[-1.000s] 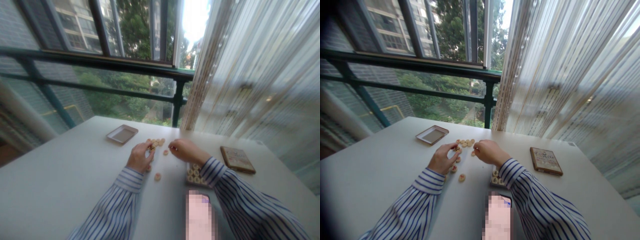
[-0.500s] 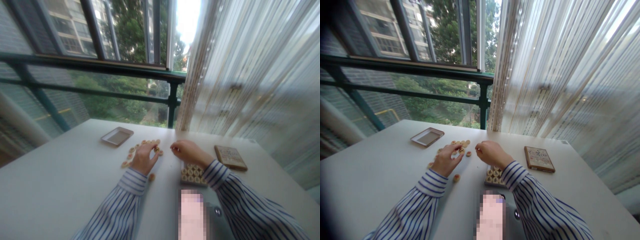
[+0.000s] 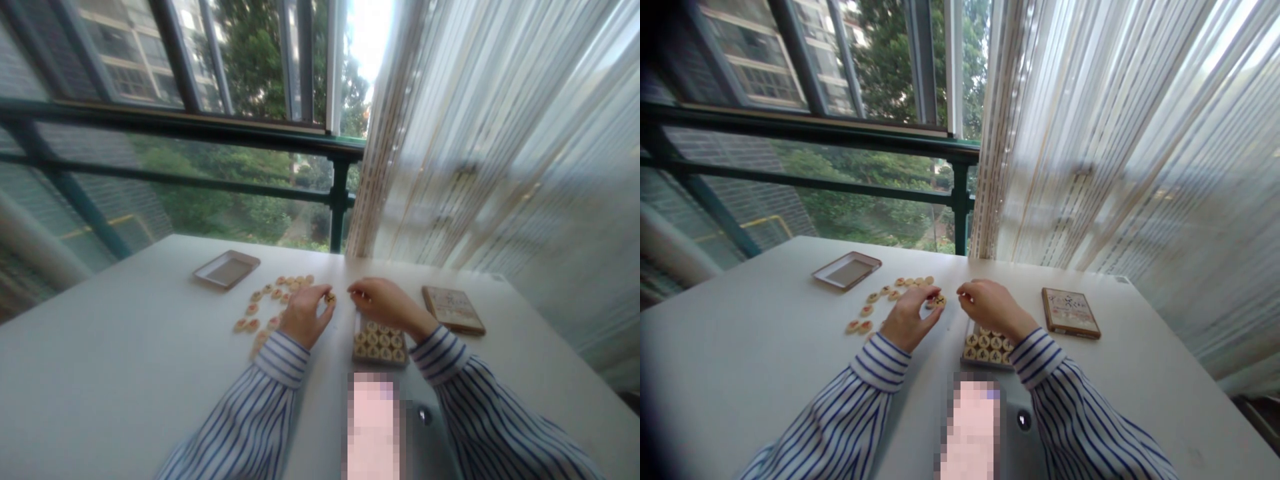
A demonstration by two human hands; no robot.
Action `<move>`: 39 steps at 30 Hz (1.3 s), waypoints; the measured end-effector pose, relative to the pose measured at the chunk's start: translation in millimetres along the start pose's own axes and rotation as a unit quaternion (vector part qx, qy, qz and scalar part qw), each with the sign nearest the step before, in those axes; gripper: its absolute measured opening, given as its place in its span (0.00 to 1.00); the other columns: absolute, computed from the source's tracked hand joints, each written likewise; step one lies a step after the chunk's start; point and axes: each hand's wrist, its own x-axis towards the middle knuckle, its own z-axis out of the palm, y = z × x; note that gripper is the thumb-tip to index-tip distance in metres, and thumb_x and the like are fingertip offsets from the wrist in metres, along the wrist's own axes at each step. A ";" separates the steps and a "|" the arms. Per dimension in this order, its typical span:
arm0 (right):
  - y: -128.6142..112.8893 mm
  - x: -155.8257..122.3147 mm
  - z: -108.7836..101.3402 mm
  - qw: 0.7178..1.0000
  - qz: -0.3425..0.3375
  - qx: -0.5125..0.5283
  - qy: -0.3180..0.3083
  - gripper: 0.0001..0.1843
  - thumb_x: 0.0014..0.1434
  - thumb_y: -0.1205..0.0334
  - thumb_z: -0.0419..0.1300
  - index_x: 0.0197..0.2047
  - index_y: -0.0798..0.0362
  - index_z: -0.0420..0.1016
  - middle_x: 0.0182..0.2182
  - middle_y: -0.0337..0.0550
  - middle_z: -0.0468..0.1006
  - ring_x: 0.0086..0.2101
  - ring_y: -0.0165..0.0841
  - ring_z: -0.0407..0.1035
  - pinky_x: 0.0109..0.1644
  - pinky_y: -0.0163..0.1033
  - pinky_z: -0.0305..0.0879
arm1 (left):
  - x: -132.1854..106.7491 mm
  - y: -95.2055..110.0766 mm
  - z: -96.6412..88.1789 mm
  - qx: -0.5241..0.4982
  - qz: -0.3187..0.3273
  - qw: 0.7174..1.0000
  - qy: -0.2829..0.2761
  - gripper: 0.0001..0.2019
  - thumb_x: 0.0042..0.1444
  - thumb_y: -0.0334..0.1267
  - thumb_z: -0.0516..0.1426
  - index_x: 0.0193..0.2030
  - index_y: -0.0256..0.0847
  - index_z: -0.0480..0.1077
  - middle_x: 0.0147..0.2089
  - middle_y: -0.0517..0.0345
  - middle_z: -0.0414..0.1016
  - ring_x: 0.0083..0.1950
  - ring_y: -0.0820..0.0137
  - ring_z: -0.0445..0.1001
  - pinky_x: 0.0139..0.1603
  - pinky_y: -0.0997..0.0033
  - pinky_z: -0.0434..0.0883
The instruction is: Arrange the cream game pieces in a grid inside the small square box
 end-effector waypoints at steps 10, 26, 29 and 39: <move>15.4 -14.2 9.2 0.998 0.008 0.059 0.036 0.14 0.57 0.62 0.51 0.43 0.53 0.74 0.33 0.43 0.76 0.33 0.30 0.68 0.39 0.34 0.59 | 3.1 16.0 18.6 -0.015 0.040 0.999 0.005 0.13 0.49 0.35 0.57 0.43 0.37 0.67 0.37 0.52 0.75 0.41 0.64 0.72 0.47 0.59 0.67; 33.1 -21.6 23.2 0.986 0.043 0.140 0.082 0.13 0.56 0.61 0.53 0.40 0.54 0.75 0.34 0.44 0.77 0.33 0.31 0.69 0.39 0.35 0.62 | 3.1 20.3 42.4 -0.085 0.019 0.996 -0.002 0.13 0.50 0.37 0.57 0.43 0.37 0.67 0.36 0.53 0.74 0.39 0.66 0.72 0.43 0.64 0.68; 32.8 -20.9 26.4 0.983 0.053 0.159 0.075 0.12 0.55 0.60 0.54 0.39 0.53 0.75 0.33 0.43 0.78 0.32 0.31 0.69 0.37 0.34 0.62 | 0.6 21.2 44.3 -0.094 0.013 0.995 0.010 0.13 0.50 0.37 0.57 0.43 0.38 0.67 0.36 0.54 0.74 0.39 0.67 0.72 0.42 0.65 0.68; 34.2 -18.8 36.9 0.957 0.057 0.279 0.049 0.11 0.54 0.60 0.56 0.37 0.55 0.76 0.31 0.43 0.79 0.32 0.31 0.71 0.36 0.33 0.64 | -6.9 27.8 49.0 -0.155 -0.015 0.988 0.024 0.12 0.49 0.37 0.58 0.41 0.37 0.67 0.35 0.53 0.74 0.37 0.69 0.73 0.41 0.67 0.71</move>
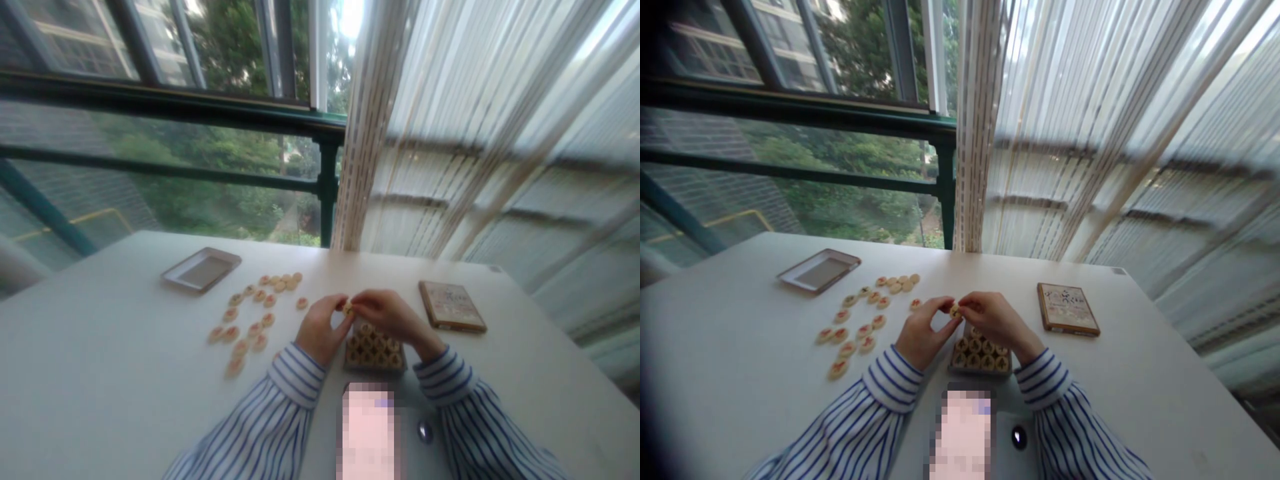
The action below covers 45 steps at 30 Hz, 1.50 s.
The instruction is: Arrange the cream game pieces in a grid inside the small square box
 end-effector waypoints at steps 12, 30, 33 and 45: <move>2.0 -0.6 -1.2 0.999 0.001 0.031 -0.032 0.10 0.54 0.61 0.56 0.35 0.55 0.76 0.31 0.43 0.79 0.32 0.31 0.71 0.36 0.32 0.64 | -4.0 -8.0 2.2 -0.135 -0.151 0.978 -0.054 0.14 0.47 0.42 0.60 0.38 0.37 0.70 0.34 0.53 0.76 0.35 0.68 0.75 0.41 0.65 0.73; -3.6 -3.8 0.6 0.997 -0.047 -0.025 -0.061 0.12 0.54 0.61 0.56 0.40 0.55 0.74 0.29 0.40 0.77 0.28 0.27 0.68 0.32 0.30 0.62 | -2.7 -12.8 -0.3 -0.210 -0.267 0.940 -0.031 0.13 0.43 0.44 0.61 0.32 0.36 0.75 0.31 0.53 0.79 0.34 0.66 0.76 0.39 0.66 0.73; -6.2 -3.7 2.0 0.995 -0.053 -0.068 -0.055 0.11 0.54 0.61 0.57 0.40 0.54 0.74 0.30 0.40 0.77 0.29 0.27 0.68 0.33 0.30 0.61 | -3.3 -11.6 -0.5 -0.202 -0.263 0.943 -0.020 0.12 0.44 0.43 0.61 0.32 0.37 0.75 0.31 0.53 0.79 0.33 0.66 0.76 0.38 0.66 0.73; -2.4 -4.1 4.0 0.984 -0.070 -0.153 -0.057 0.11 0.55 0.59 0.56 0.41 0.52 0.73 0.31 0.42 0.77 0.31 0.29 0.68 0.36 0.33 0.60 | -5.0 -10.8 -0.3 -0.206 -0.275 0.939 -0.023 0.10 0.45 0.42 0.59 0.31 0.38 0.76 0.31 0.54 0.79 0.35 0.66 0.76 0.40 0.65 0.73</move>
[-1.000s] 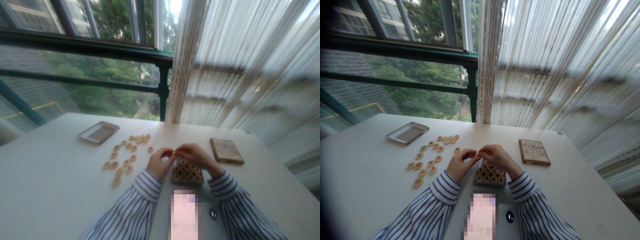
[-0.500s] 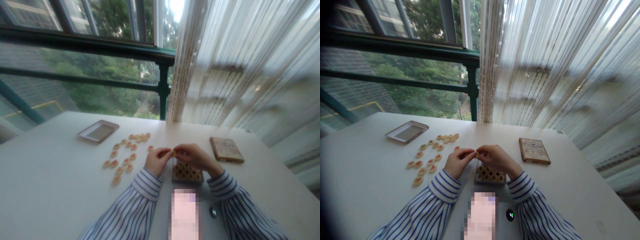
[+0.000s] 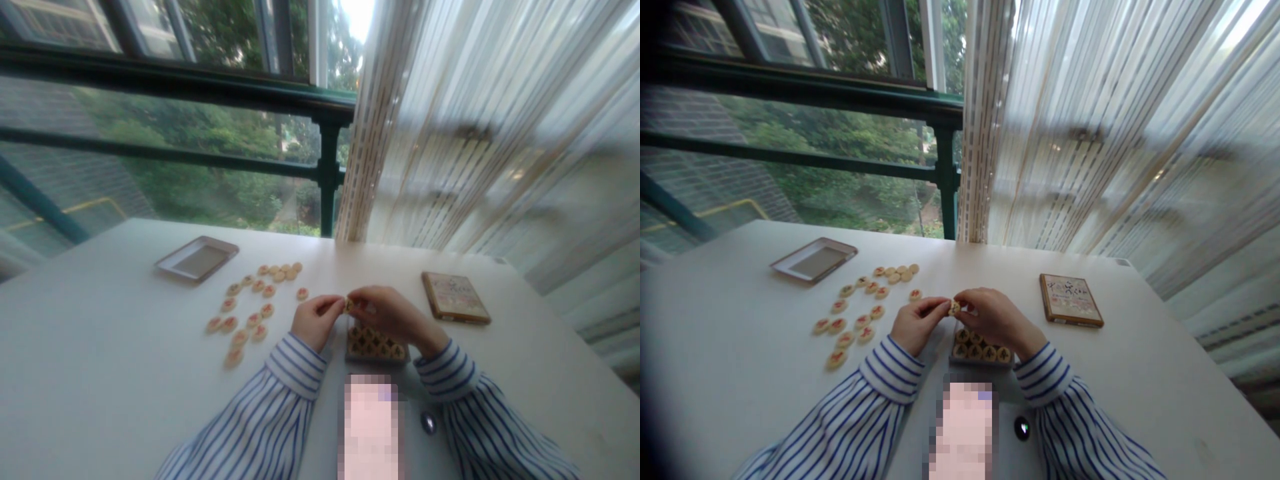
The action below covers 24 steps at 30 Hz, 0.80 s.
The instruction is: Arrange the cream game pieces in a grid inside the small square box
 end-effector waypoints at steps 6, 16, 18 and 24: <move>0.6 -0.8 0.7 1.000 0.002 -0.016 -0.014 0.12 0.55 0.58 0.56 0.42 0.51 0.73 0.31 0.42 0.77 0.32 0.30 0.69 0.37 0.33 0.60 | -1.0 -0.7 0.9 -0.002 -0.015 1.000 -0.006 0.11 0.45 0.42 0.59 0.31 0.37 0.76 0.31 0.53 0.79 0.35 0.65 0.76 0.41 0.65 0.73; 2.0 -0.8 2.1 0.999 -0.008 -0.038 -0.014 0.12 0.54 0.58 0.57 0.41 0.50 0.74 0.30 0.41 0.77 0.31 0.30 0.68 0.36 0.33 0.59 | -1.1 -2.8 2.1 -0.018 -0.015 1.000 -0.012 0.11 0.45 0.42 0.58 0.31 0.37 0.76 0.30 0.54 0.79 0.34 0.66 0.76 0.40 0.65 0.73; 1.5 -1.1 1.0 0.999 -0.009 -0.042 -0.015 0.11 0.55 0.58 0.56 0.40 0.50 0.74 0.31 0.42 0.77 0.31 0.30 0.68 0.36 0.33 0.59 | -1.2 -3.0 2.4 -0.020 -0.019 0.999 -0.015 0.11 0.45 0.42 0.59 0.31 0.37 0.75 0.30 0.54 0.79 0.33 0.66 0.76 0.40 0.66 0.73; 0.5 -1.7 -2.0 0.998 -0.023 -0.058 -0.010 0.11 0.54 0.58 0.57 0.39 0.52 0.74 0.31 0.43 0.76 0.32 0.31 0.68 0.37 0.34 0.58 | -1.8 -1.6 3.3 -0.026 -0.035 0.999 -0.023 0.11 0.45 0.42 0.59 0.31 0.36 0.75 0.29 0.54 0.79 0.33 0.66 0.76 0.39 0.67 0.73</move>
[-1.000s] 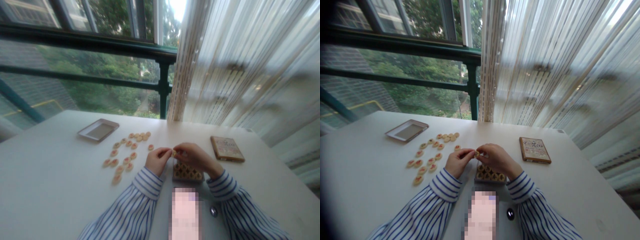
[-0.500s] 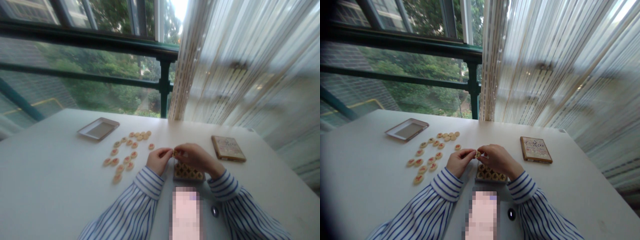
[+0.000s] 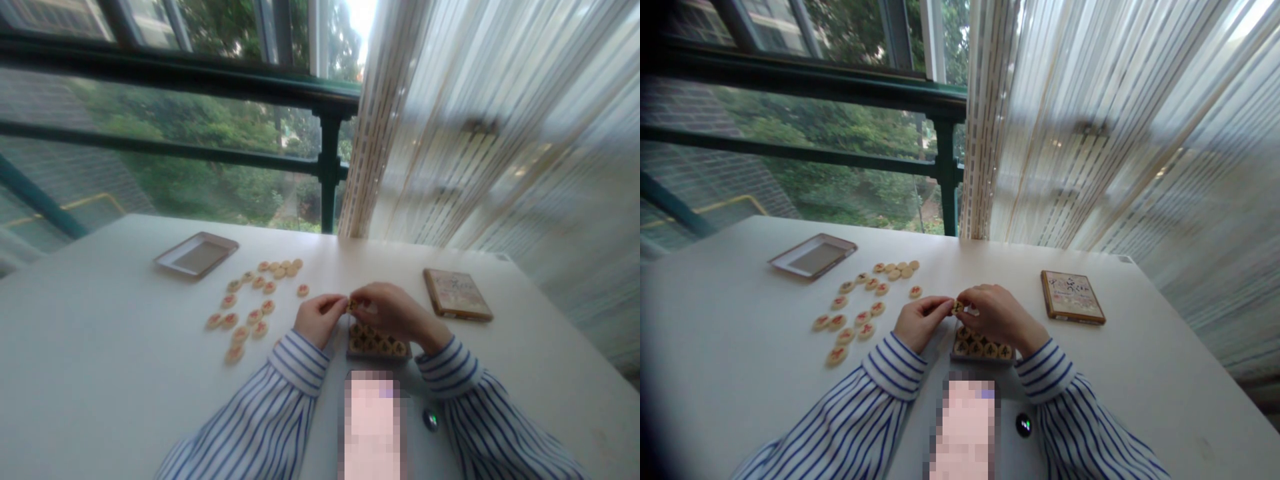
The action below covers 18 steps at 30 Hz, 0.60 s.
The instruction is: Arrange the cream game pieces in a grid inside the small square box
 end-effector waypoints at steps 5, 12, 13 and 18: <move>1.5 -0.1 0.3 1.000 -0.001 -0.003 -0.008 0.11 0.54 0.58 0.56 0.38 0.52 0.74 0.30 0.42 0.76 0.32 0.30 0.68 0.36 0.34 0.58 | -1.1 1.6 -0.3 0.003 0.006 1.000 -0.001 0.11 0.46 0.42 0.58 0.30 0.36 0.75 0.29 0.55 0.78 0.33 0.67 0.76 0.39 0.68 0.73; 5.1 -1.2 -1.6 1.000 0.001 -0.027 -0.012 0.12 0.55 0.56 0.55 0.39 0.53 0.74 0.31 0.43 0.77 0.32 0.31 0.68 0.36 0.33 0.57 | -0.1 -2.1 -1.4 0.035 0.013 0.999 0.017 0.12 0.47 0.43 0.57 0.32 0.36 0.75 0.27 0.55 0.78 0.32 0.67 0.76 0.38 0.68 0.73; 5.8 -1.5 -2.2 0.999 0.002 -0.032 -0.017 0.12 0.55 0.56 0.55 0.39 0.53 0.74 0.31 0.44 0.77 0.32 0.31 0.69 0.35 0.33 0.57 | 0.4 -3.7 -1.5 0.040 0.013 0.999 0.019 0.12 0.47 0.43 0.57 0.33 0.36 0.75 0.27 0.55 0.78 0.33 0.66 0.76 0.38 0.67 0.73; 8.9 -2.1 -2.8 0.995 0.016 -0.083 -0.046 0.11 0.55 0.56 0.54 0.37 0.52 0.73 0.31 0.42 0.77 0.30 0.31 0.69 0.33 0.33 0.54 | 3.0 -11.6 -2.4 0.082 0.011 0.997 0.007 0.14 0.48 0.45 0.56 0.35 0.36 0.75 0.29 0.53 0.78 0.35 0.65 0.76 0.39 0.66 0.72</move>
